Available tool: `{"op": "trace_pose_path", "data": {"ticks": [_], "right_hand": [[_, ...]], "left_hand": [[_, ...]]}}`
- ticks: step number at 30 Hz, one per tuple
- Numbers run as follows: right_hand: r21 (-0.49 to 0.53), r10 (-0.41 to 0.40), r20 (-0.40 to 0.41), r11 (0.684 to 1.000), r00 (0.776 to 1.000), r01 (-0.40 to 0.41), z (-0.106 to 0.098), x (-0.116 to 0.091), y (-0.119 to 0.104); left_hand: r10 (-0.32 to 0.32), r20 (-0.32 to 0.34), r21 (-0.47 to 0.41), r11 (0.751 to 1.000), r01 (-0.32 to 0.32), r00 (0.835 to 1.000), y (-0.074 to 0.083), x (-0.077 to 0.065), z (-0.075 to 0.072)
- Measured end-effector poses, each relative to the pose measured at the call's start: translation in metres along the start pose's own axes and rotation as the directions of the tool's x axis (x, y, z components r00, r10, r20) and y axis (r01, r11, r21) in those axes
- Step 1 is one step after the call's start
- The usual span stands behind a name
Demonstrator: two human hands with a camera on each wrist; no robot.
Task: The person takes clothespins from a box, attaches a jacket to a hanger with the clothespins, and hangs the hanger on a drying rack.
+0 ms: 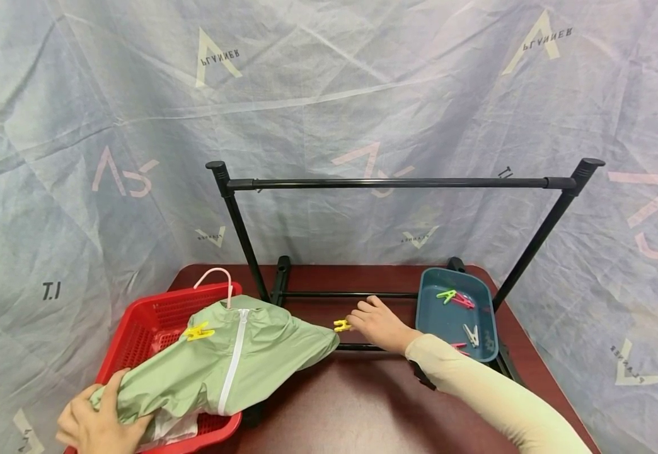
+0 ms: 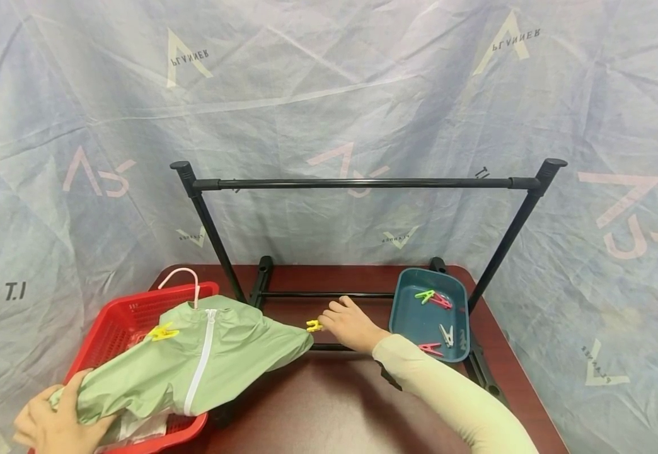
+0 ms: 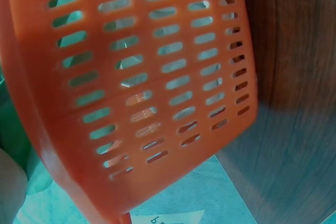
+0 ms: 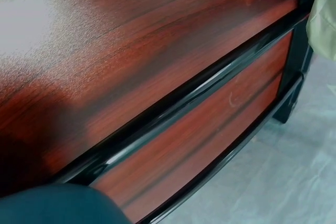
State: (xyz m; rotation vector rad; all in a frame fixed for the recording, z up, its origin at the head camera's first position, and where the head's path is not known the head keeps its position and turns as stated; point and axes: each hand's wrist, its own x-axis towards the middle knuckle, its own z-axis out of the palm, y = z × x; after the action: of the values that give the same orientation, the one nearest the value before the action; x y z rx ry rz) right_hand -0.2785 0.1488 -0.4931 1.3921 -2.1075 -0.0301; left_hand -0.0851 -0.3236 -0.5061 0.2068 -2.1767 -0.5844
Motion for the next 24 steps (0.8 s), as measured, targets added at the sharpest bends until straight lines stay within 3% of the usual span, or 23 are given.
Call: {"op": "trace_pose_path", "data": {"ticks": [10, 24], "right_hand": [[0.008, 0.011, -0.001, 1.0, 1.0, -0.011, 0.004, 0.006, -0.003], [0.03, 0.018, -0.009, 0.999, 1.0, -0.018, 0.007, 0.015, -0.008]], "left_hand": [[0.08, -0.081, -0.019, 0.996, -0.081, 0.994, -0.006, -0.001, 0.004], [0.077, -0.069, -0.012, 0.997, -0.078, 0.995, -0.006, 0.0, 0.004]]}}
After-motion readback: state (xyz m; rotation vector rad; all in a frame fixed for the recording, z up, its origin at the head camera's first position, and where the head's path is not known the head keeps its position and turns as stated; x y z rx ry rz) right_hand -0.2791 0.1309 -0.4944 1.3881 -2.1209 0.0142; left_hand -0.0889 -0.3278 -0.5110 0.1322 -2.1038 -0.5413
